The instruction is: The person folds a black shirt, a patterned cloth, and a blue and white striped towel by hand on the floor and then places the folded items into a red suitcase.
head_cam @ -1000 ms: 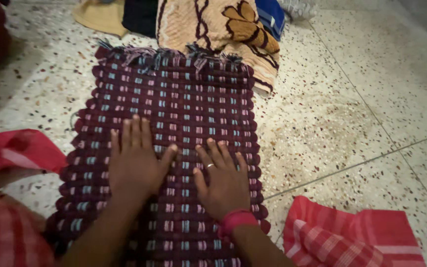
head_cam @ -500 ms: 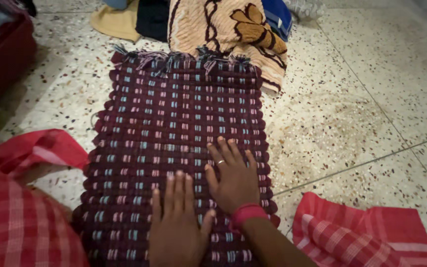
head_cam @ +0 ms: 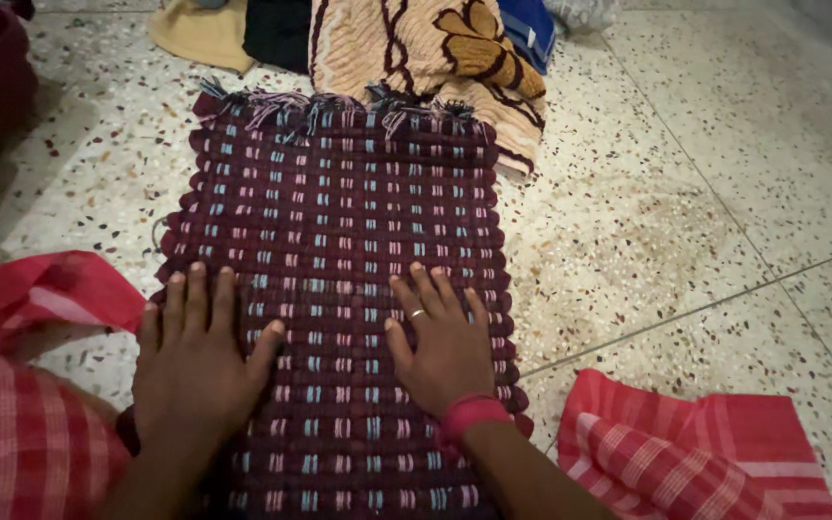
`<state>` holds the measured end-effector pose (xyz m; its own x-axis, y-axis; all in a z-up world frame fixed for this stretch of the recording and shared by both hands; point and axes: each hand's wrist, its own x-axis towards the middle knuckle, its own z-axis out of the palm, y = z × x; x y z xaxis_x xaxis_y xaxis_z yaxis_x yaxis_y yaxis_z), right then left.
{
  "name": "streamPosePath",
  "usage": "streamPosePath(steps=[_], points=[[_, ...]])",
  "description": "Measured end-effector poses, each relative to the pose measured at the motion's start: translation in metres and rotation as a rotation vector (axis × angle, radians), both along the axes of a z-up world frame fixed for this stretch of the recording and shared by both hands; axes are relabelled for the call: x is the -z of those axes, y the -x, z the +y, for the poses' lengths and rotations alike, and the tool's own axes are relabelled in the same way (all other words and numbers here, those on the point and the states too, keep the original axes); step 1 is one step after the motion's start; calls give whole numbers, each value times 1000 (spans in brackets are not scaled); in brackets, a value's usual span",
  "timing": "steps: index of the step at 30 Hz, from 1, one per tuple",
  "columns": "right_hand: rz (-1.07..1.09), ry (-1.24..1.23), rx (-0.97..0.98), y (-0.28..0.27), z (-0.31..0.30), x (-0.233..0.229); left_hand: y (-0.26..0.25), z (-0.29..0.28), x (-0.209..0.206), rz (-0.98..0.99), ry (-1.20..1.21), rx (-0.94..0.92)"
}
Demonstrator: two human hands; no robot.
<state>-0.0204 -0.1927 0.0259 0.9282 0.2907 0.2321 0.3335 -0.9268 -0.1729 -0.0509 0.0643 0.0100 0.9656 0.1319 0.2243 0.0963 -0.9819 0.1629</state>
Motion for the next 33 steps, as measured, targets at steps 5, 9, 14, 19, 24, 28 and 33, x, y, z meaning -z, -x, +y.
streamPosePath(steps=[5,9,14,19,24,28,33], points=[[-31,116,42,5,21,-4,1,0,-2,-32,27,-16],[76,128,-120,37,86,-5,4,-2,1,-86,4,-4],[203,20,-390,20,54,-9,3,-2,0,-58,10,-12],[138,116,-45,-61,-18,-12,3,-3,-6,-27,25,-17],[141,190,216,-97,21,-2,1,-5,-6,-62,27,-28],[238,147,-42,-76,103,2,0,-5,-7,-92,21,-21],[141,77,-345,-64,116,-5,-1,-4,-9,-89,17,-18]])
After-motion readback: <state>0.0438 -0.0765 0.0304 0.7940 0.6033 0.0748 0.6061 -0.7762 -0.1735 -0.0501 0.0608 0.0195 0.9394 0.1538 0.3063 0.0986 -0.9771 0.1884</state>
